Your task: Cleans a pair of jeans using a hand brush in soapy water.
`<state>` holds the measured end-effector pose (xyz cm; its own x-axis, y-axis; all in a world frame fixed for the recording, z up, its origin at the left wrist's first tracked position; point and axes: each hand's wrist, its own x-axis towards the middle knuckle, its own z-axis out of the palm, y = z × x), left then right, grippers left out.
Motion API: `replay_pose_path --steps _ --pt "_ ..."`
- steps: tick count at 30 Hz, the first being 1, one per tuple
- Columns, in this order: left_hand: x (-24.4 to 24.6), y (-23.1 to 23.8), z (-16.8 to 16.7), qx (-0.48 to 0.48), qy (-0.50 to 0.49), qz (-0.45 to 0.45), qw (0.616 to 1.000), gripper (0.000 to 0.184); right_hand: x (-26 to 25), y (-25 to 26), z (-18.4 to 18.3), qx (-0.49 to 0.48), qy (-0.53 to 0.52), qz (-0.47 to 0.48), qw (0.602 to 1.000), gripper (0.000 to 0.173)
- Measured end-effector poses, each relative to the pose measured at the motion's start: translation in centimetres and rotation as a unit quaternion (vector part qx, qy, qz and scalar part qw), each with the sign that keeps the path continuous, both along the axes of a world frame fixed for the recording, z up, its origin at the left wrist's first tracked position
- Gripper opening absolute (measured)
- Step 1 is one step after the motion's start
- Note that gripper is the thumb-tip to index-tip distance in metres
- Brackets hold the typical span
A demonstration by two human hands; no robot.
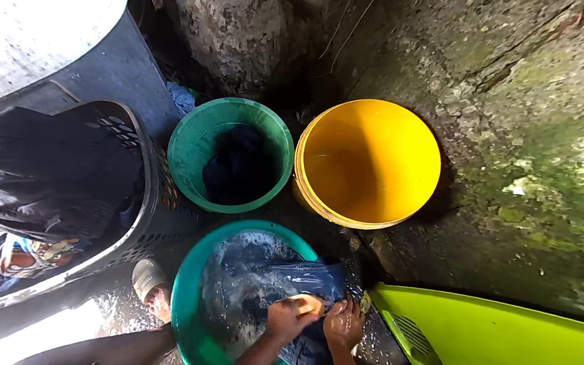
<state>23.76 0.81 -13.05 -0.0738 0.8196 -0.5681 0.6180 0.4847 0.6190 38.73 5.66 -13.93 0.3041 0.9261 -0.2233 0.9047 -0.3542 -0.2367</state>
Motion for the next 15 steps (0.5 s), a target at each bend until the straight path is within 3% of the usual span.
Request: replay_pose_path --steps 4,7,9,10,13,14,15 --pt "-10.1 -5.8 -5.6 -0.211 0.093 -0.014 0.973 0.060 -0.1 0.0 0.2 -0.010 -0.010 -0.001 1.000 0.053" --pt "-13.4 -5.3 -4.3 -0.277 0.188 0.014 0.942 0.063 0.0 0.1 -0.1 0.013 -0.009 0.000 1.000 0.054" --pt "-10.3 -2.5 -0.9 -0.236 0.152 0.010 0.960 0.063 0.0 0.0 -0.1 0.018 -0.002 0.000 1.000 0.053" --pt "-7.5 -1.0 0.8 -0.171 0.110 0.002 0.979 0.062 0.0 0.0 -0.1 0.022 0.001 0.000 1.000 0.053" --pt "0.4 2.5 1.7 0.120 0.010 -0.021 0.993 0.053 0.0 0.0 0.1 0.022 0.009 0.004 1.000 0.051" --pt "0.7 3.6 0.8 0.137 0.007 -0.048 0.989 0.055 -0.1 0.1 0.2 0.016 0.008 0.003 1.000 0.051" --pt "-0.7 4.5 -0.3 0.090 0.019 -0.071 0.993 0.057 -0.1 0.1 0.2 0.013 0.002 0.003 1.000 0.051"
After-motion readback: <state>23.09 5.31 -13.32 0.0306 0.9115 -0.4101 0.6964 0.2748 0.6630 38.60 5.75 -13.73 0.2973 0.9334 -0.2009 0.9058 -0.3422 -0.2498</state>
